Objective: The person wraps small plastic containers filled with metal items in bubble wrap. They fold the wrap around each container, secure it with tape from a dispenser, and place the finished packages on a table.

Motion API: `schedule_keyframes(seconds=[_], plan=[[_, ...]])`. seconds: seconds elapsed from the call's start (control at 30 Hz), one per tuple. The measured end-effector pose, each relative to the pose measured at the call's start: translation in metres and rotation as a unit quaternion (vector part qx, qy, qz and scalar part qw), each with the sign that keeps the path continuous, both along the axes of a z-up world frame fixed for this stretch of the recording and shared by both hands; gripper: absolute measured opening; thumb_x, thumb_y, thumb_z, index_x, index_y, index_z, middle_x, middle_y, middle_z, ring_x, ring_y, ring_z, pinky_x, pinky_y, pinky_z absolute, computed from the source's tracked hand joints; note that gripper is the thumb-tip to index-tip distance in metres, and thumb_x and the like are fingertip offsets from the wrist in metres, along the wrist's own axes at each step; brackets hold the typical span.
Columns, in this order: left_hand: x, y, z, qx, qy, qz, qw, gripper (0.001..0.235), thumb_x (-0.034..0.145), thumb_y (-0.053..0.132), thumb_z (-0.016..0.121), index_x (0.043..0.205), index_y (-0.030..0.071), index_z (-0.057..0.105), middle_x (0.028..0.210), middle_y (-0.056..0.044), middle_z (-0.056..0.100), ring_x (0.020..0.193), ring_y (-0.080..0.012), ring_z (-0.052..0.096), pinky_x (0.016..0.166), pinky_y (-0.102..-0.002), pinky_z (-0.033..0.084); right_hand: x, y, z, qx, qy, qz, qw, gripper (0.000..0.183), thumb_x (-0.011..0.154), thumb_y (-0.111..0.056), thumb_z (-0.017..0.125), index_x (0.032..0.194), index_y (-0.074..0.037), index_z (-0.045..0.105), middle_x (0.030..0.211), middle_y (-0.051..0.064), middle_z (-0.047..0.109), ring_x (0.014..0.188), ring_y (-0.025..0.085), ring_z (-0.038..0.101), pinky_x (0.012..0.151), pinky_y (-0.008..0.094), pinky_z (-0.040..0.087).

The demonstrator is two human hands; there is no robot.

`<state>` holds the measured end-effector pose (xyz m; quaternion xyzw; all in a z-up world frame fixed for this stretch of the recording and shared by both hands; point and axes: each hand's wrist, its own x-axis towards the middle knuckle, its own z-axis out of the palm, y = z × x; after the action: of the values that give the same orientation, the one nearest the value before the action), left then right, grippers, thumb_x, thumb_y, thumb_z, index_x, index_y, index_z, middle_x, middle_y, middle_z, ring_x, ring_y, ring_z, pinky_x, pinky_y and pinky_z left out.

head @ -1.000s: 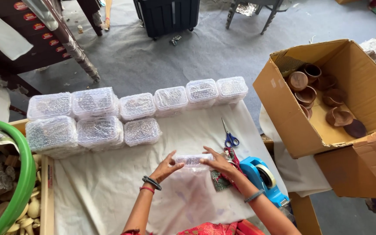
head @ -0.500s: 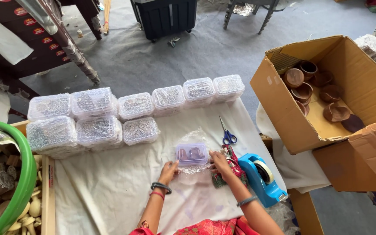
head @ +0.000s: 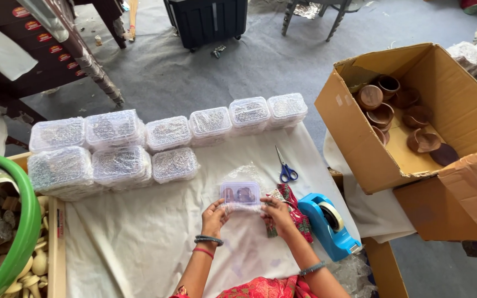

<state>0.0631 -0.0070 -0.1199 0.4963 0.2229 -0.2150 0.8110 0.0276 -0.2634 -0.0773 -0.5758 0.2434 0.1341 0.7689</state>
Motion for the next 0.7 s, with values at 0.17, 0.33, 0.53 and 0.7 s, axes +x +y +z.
schedule_keyframes(seconds=[0.17, 0.33, 0.53, 0.7], plan=[[0.023, -0.003, 0.023, -0.058, 0.015, 0.051, 0.997, 0.052, 0.096, 0.016, 0.063, 0.146, 0.005, 0.051, 0.13, -0.008, 0.068, 0.111, -0.019, 0.066, 0.092, -0.034, 0.053, 0.031, 0.01, 0.029, 0.078, -0.025, -0.022, 0.996, 0.04, 0.093, -0.009, 0.062, 0.133, -0.005, 0.062, 0.124, 0.007, 0.072, 0.101, 0.014, 0.071, 0.076, 0.029, 0.057], [0.023, 0.002, 0.035, -0.046, 0.006, 0.019, 0.999, 0.055, 0.097, 0.026, 0.062, 0.149, 0.01, 0.049, 0.142, -0.005, 0.061, 0.129, -0.0182, 0.056, 0.108, -0.038, 0.043, 0.016, 0.03, 0.035, -0.08, -0.165, 0.006, 0.983, 0.039, 0.096, -0.008, 0.06, 0.135, -0.007, 0.063, 0.139, 0.013, 0.064, 0.122, 0.014, 0.066, 0.087, 0.03, 0.059], [0.01, -0.004, 0.039, -0.02, -0.024, -0.026, 0.999, 0.054, 0.099, 0.03, 0.059, 0.148, 0.01, 0.049, 0.145, -0.001, 0.061, 0.134, -0.0149, 0.053, 0.111, -0.035, 0.04, -0.007, 0.066, 0.062, -0.579, -0.394, 0.238, 0.673, 0.038, 0.094, -0.015, 0.058, 0.13, -0.011, 0.068, 0.147, 0.003, 0.059, 0.141, 0.026, 0.048, 0.111, 0.043, 0.039], [-0.024, -0.014, 0.081, 0.47, -0.262, -0.204, 0.818, 0.044, 0.098, 0.029, 0.057, 0.139, 0.012, 0.062, 0.146, -0.003, 0.061, 0.139, -0.0193, 0.056, 0.118, -0.031, 0.044, 0.011, 0.067, 0.058, -0.617, -0.313, 0.233, 0.684, 0.042, 0.097, -0.024, 0.059, 0.135, -0.007, 0.063, 0.145, 0.008, 0.057, 0.133, 0.028, 0.047, 0.103, 0.045, 0.037]])
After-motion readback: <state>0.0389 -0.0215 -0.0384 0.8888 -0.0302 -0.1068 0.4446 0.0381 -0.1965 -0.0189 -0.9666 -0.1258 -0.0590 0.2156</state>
